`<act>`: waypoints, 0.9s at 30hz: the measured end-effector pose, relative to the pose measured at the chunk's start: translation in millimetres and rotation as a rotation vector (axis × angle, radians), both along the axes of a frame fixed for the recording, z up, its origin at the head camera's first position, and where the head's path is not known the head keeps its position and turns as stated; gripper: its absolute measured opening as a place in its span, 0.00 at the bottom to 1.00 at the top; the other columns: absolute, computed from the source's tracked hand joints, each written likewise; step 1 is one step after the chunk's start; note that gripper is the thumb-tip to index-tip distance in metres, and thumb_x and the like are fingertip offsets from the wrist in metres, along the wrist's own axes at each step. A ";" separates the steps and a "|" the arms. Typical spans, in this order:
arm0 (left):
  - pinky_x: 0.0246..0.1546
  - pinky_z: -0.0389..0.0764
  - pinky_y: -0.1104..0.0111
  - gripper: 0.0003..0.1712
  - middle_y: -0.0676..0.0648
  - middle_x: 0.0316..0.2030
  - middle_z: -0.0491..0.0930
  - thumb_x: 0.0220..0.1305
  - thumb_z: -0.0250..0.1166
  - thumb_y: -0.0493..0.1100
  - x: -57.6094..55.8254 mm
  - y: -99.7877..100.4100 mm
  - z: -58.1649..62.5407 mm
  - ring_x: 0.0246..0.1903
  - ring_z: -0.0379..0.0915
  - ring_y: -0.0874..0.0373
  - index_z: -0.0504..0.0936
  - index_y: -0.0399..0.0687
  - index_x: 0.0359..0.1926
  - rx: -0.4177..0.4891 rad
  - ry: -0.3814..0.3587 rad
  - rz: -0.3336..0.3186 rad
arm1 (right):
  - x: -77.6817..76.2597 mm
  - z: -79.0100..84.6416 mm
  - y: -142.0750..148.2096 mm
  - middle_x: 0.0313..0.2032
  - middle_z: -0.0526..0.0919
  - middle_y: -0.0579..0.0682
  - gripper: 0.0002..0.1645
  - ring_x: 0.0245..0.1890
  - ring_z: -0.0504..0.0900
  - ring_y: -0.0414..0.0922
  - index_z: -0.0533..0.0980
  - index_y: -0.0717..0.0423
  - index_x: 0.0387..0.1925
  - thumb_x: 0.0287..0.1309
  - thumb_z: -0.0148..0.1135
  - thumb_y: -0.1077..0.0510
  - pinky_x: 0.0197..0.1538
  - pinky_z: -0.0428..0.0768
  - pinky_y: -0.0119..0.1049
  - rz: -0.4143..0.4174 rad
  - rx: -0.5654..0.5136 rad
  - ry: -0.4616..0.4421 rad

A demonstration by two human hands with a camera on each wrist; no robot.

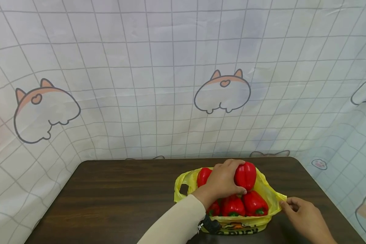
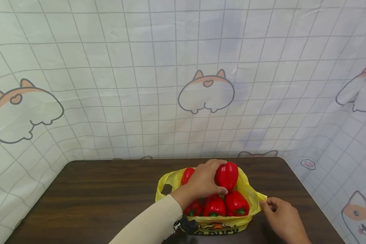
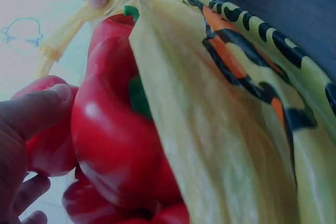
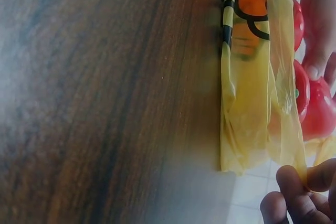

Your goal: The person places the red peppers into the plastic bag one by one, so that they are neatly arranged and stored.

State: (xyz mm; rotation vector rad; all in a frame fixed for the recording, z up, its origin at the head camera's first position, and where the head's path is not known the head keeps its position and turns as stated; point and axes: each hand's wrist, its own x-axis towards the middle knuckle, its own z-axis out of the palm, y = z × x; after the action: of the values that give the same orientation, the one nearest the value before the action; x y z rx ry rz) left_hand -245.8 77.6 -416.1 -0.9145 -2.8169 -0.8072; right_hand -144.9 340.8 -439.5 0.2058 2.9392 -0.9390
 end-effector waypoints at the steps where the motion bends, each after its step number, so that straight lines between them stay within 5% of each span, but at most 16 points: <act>1: 0.52 0.79 0.63 0.53 0.58 0.66 0.71 0.48 0.82 0.58 0.5 1.4 -0.3 0.58 0.71 0.56 0.66 0.65 0.73 -0.007 -0.001 -0.002 | 0.3 -0.1 -0.3 0.29 0.83 0.45 0.27 0.28 0.75 0.44 0.81 0.67 0.49 0.76 0.55 0.45 0.31 0.75 0.40 -0.001 0.000 0.002; 11: 0.59 0.74 0.63 0.54 0.58 0.65 0.72 0.48 0.81 0.60 2.0 7.7 1.1 0.60 0.70 0.61 0.65 0.64 0.73 -0.059 -0.025 -0.026 | 0.5 0.4 -0.7 0.29 0.83 0.45 0.28 0.27 0.74 0.44 0.80 0.68 0.50 0.75 0.55 0.45 0.30 0.74 0.40 -0.011 0.006 -0.010; 20: 0.70 0.62 0.54 0.48 0.60 0.67 0.72 0.51 0.79 0.62 -0.7 10.7 -1.3 0.67 0.65 0.62 0.69 0.64 0.72 -0.203 0.060 0.023 | 0.2 0.6 -1.3 0.31 0.85 0.46 0.29 0.29 0.77 0.44 0.81 0.68 0.50 0.75 0.56 0.44 0.31 0.76 0.40 -0.019 0.010 -0.006; 27: 0.72 0.59 0.53 0.47 0.58 0.67 0.72 0.51 0.79 0.61 -1.7 -6.6 -0.6 0.68 0.63 0.61 0.71 0.63 0.71 -0.152 0.016 0.004 | 2.2 1.8 -1.0 0.31 0.85 0.45 0.30 0.30 0.78 0.43 0.81 0.67 0.50 0.75 0.55 0.41 0.31 0.77 0.41 -0.014 0.000 -0.011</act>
State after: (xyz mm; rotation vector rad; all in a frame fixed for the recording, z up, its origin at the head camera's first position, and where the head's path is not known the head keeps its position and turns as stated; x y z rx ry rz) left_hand -247.5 71.0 -416.6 -0.9302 -2.8970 -0.5893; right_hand -142.6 339.8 -437.8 0.2309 2.9309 -0.9371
